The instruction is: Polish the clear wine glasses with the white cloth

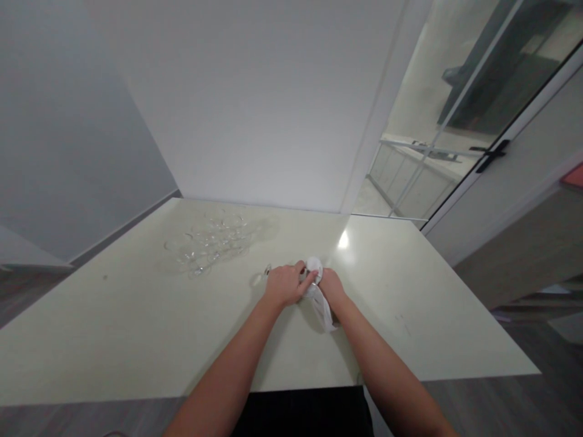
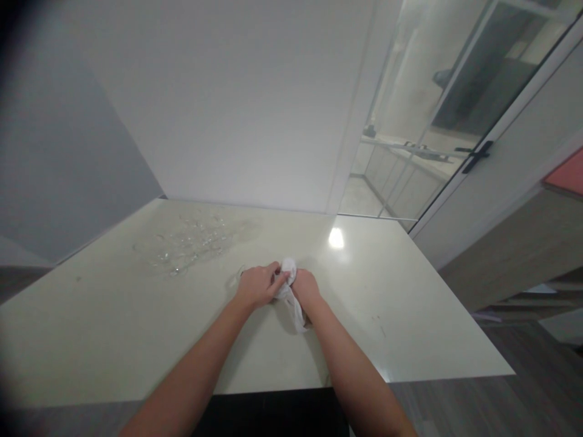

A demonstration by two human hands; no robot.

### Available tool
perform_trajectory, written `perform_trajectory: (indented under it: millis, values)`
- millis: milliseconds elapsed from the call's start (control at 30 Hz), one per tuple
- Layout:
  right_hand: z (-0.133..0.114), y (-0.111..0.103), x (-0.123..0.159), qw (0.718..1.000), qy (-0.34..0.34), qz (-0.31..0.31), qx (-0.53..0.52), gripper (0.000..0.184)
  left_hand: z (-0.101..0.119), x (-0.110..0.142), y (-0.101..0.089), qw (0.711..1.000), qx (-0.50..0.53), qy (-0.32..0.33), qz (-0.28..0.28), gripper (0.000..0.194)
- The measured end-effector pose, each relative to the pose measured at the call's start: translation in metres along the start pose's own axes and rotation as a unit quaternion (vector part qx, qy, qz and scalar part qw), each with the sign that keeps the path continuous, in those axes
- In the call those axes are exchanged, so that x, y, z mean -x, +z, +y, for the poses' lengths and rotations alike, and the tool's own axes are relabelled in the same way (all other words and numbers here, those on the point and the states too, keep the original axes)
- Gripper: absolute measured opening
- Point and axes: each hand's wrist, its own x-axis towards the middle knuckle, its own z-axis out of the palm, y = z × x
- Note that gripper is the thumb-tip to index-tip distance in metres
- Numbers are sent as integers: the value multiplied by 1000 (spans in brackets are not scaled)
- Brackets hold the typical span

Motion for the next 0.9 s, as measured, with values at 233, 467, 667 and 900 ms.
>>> perform_trajectory:
  millis: [233, 467, 667, 900]
  values:
    - [-9, -5, 6, 990, 81, -34, 107, 27, 1, 0, -2, 1000, -24, 4, 5, 60]
    - [-8, -1, 2, 993, 51, -46, 94, 26, -2, -1, -4, 999, -8, 31, 12, 62]
    - [-3, 10, -2, 997, 0, -20, -76, 21, -9, -1, -1, 999, 28, 15, 26, 54]
    - [-9, 10, 1, 900, -40, 28, -433, 28, -17, -6, -3, 968, 173, -99, 152, 39]
